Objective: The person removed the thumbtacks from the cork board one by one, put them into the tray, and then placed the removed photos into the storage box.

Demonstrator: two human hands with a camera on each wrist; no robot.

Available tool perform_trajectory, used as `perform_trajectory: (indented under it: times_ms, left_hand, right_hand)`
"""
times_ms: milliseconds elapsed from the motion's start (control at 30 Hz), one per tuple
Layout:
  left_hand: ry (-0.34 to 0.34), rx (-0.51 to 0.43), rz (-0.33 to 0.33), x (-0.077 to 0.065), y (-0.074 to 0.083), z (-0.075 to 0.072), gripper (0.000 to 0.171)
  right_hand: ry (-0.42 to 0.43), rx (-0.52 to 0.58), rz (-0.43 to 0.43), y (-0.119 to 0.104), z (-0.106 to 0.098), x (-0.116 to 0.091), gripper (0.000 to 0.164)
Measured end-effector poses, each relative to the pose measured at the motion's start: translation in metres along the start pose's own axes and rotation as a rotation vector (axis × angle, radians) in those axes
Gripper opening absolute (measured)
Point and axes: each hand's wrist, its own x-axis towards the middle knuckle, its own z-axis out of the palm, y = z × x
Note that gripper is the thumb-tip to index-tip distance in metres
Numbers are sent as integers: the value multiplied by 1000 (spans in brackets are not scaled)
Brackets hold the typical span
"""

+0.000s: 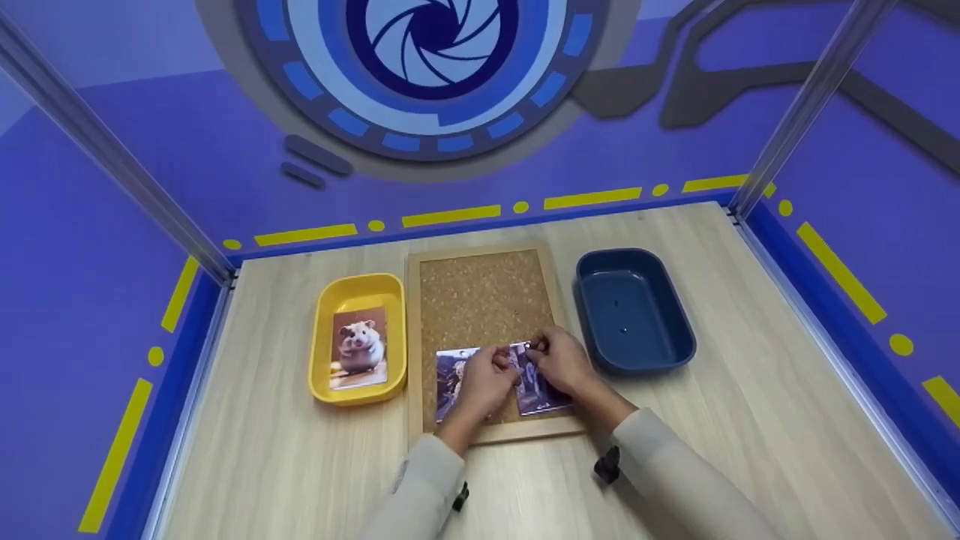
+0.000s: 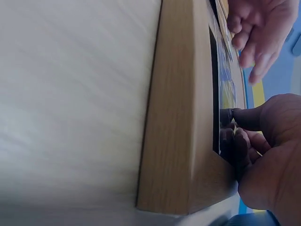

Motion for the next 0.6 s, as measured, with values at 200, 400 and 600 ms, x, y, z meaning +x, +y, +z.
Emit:
perform_trajectory:
  times_ms: [200, 400, 600]
  left_hand:
    - [39, 181, 38, 4, -7, 10, 60]
    - [44, 198, 65, 7, -8, 12, 70]
    - [18, 184, 67, 7, -6, 8, 65]
  right_hand:
    - [-5, -18, 9, 1, 0, 1, 13]
    - [-9, -20, 28, 2, -2, 3, 14]
    - [-14, 6, 24, 0, 1, 3, 12]
